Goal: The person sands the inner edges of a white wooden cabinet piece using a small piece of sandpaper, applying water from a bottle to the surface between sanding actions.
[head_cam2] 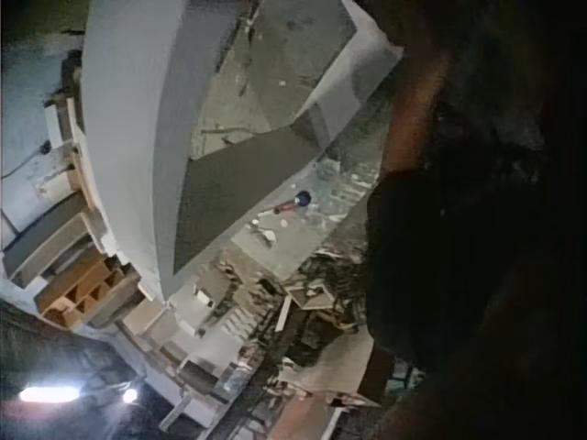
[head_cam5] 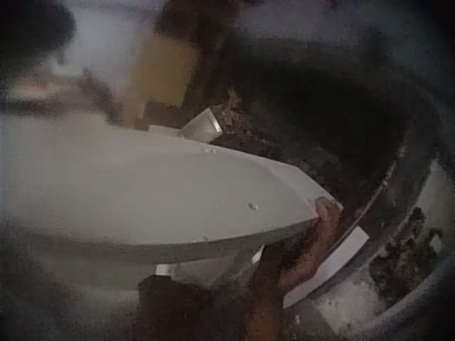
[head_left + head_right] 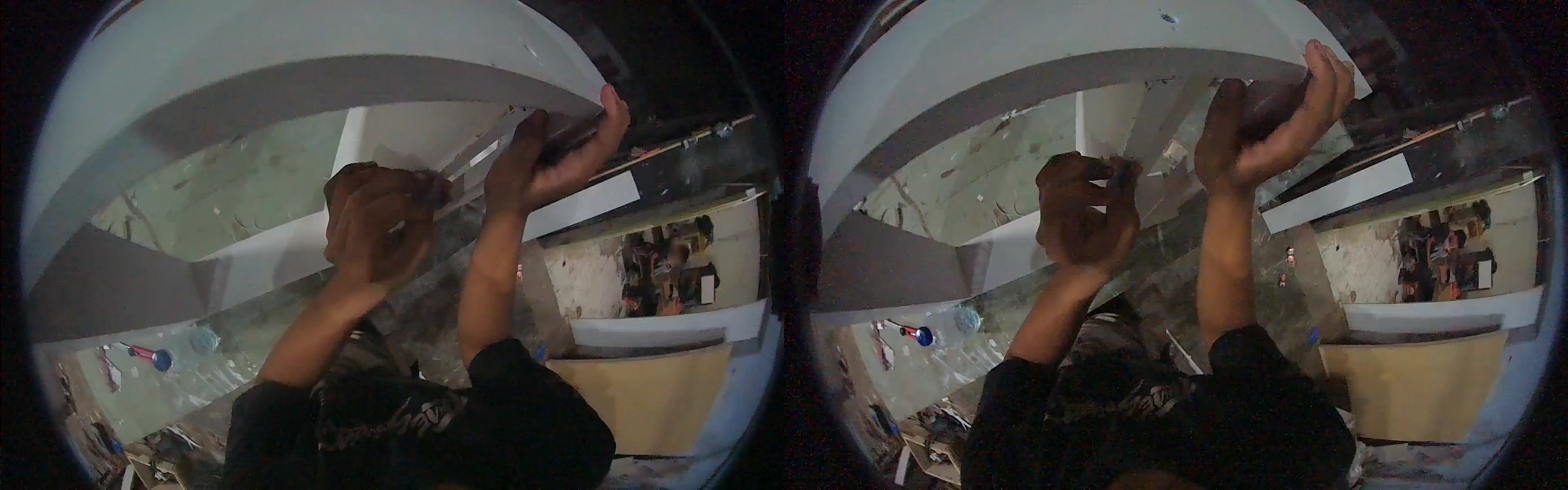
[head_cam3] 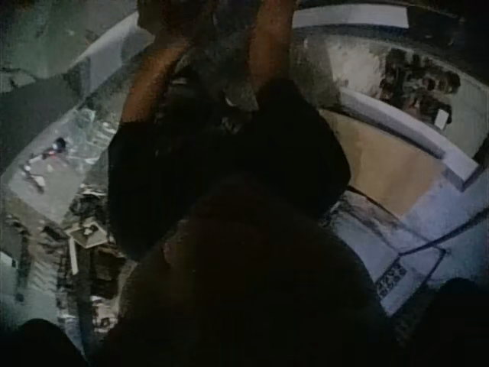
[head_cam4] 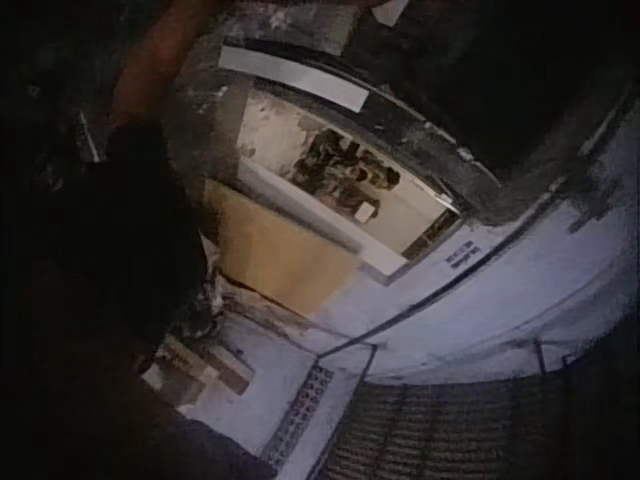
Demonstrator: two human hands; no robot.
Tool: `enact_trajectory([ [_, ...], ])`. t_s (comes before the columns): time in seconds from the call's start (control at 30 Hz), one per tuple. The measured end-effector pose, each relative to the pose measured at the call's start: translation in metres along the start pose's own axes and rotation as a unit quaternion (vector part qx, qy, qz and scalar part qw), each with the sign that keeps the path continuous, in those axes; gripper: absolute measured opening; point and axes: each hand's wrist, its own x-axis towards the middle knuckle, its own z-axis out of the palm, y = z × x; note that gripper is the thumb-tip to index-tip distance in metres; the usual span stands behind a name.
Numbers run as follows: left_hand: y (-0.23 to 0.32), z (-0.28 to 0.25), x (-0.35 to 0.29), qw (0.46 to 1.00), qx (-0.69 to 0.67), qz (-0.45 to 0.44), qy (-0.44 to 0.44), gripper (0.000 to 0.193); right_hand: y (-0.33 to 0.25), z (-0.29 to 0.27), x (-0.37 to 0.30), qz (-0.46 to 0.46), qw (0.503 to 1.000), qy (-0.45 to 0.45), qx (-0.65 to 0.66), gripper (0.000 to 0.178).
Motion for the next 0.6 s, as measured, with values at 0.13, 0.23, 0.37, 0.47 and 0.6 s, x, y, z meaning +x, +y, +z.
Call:
enact_trajectory([
  [0.13, -0.003, 0.022, 0.034, 0.990, -0.092, 0.031, 0.105, 0.032, 0.000, 0.003, -0.005, 0.009, 1.000, 0.009, 0.005, 0.062],
  [0.23, 0.003, 0.024, 0.034, 0.988, -0.099, 0.011, 0.117, 0.031, -0.002, 0.004, -0.003, 0.025, 1.000, 0.012, 0.005, 0.062],
  [0.37, 0.010, 0.016, 0.008, 0.993, -0.067, -0.037, 0.087, 0.032, 0.002, -0.002, -0.005, -0.004, 1.000, 0.017, -0.010, 0.059],
  [0.47, 0.006, 0.013, 0.008, 0.996, -0.032, -0.015, 0.085, 0.031, 0.000, -0.002, -0.003, -0.007, 0.999, 0.005, -0.041, 0.057],
  [0.6, 0.004, 0.017, 0.037, 0.994, -0.065, 0.010, 0.086, 0.030, -0.003, 0.001, -0.003, -0.005, 0.999, -0.004, -0.045, 0.057],
])
